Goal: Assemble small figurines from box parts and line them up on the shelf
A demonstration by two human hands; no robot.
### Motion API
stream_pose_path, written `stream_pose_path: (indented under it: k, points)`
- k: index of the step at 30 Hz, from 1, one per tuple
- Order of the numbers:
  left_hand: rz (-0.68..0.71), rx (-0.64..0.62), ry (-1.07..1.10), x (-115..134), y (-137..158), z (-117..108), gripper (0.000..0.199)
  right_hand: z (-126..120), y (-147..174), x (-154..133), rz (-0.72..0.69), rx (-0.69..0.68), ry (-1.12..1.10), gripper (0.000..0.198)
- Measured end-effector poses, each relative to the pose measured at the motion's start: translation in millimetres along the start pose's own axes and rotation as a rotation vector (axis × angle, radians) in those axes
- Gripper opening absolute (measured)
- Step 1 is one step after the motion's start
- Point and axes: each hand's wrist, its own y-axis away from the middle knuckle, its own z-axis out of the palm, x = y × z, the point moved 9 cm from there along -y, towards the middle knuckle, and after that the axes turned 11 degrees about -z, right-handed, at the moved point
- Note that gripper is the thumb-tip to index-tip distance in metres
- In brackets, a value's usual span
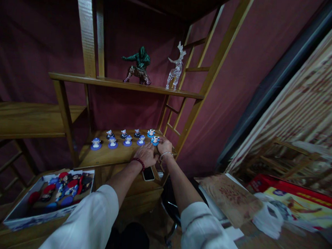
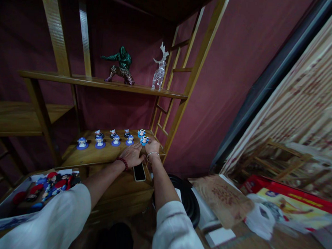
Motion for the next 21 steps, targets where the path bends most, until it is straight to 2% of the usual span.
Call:
stream_pose_path:
  k: [9, 17, 21]
  points:
    - [-0.009, -0.012, 0.007, 0.3, 0.5, -0.4, 0.047, 0.9, -0.4, 1.3, 0.006, -0.007, 0.008, 0.026]
    - [0.008, -0.012, -0.005, 1.3, 2.1, -1.3, 0.045, -7.7, 5.0, 6.6, 0.027, 0.100, 0.049, 0.036]
    - [0.015, -0.009, -0.008, 2.8, 5.0, -3.0, 0.047, -9.0, 9.2, 11.3, 0.031, 0.098, 0.047, 0.038]
